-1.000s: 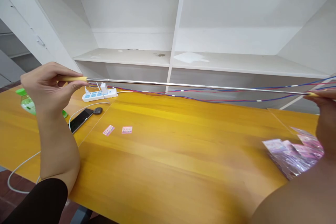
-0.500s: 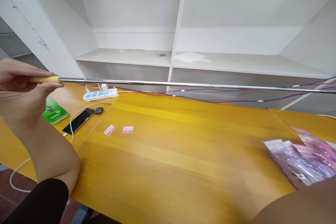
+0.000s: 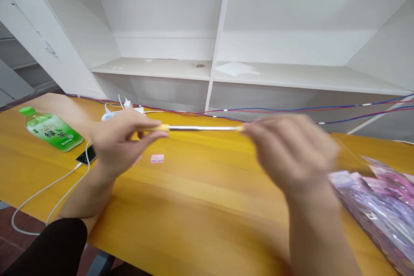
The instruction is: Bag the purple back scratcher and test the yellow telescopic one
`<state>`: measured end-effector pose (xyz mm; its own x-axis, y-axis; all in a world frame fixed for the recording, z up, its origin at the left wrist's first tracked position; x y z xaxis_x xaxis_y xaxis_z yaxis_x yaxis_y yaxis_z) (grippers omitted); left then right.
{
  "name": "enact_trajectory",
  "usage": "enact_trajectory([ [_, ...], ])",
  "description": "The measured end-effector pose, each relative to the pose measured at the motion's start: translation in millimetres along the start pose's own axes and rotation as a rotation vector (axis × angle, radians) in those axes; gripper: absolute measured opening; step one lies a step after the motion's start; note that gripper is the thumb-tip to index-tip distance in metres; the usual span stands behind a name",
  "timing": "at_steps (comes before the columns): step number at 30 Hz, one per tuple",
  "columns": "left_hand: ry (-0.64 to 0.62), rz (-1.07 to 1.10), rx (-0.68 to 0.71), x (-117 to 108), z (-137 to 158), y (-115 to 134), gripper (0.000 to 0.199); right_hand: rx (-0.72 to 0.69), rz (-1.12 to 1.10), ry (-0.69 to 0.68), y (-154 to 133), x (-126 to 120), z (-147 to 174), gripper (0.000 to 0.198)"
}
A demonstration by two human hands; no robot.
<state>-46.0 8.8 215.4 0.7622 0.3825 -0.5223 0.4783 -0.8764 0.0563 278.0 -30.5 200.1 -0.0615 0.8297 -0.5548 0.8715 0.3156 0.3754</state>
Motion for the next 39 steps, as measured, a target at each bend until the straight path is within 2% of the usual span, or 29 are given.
enact_trajectory([
  [1, -0.024, -0.019, 0.003, 9, 2, 5, 0.011, -0.098, -0.034, 0.042, -11, 9, -4, 0.011],
  [2, -0.028, -0.05, 0.002, 15, 4, 8, 0.01, -0.136, -0.039, 0.076, -21, 16, -8, 0.011],
  [5, -0.095, -0.089, 0.005, 20, 7, 12, 0.007, -0.137, -0.092, 0.091, -37, 25, -12, 0.013],
  [13, -0.116, -0.028, -0.014, 14, 2, 0, 0.018, -0.16, -0.133, 0.127, -37, 17, -13, 0.019],
  [19, -0.114, -0.044, -0.025, 17, 1, 0, 0.019, -0.155, -0.12, 0.148, -38, 16, -16, 0.015],
  [26, -0.161, -0.048, -0.017, 18, 2, -5, 0.014, -0.134, -0.094, 0.101, -37, 18, -15, 0.009],
  [35, -0.364, -0.194, -0.037, 13, 3, -17, 0.019, -0.117, -0.086, -0.017, -43, 32, -15, 0.022],
  [39, -0.64, -0.262, -0.13, 10, 6, -33, 0.036, -0.081, -0.198, -0.193, -54, 52, -11, 0.029],
])
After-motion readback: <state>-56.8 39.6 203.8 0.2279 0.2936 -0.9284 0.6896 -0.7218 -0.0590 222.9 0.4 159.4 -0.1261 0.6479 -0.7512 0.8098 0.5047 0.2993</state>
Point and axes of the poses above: each hand's wrist, its own z-axis away from the middle knuckle, its own x-axis out of the palm, y = z × x, the point moved 1 cm from there along -z, towards the middle knuckle, and after that the axes turned 10 degrees about -y, right-handed, at the moved point
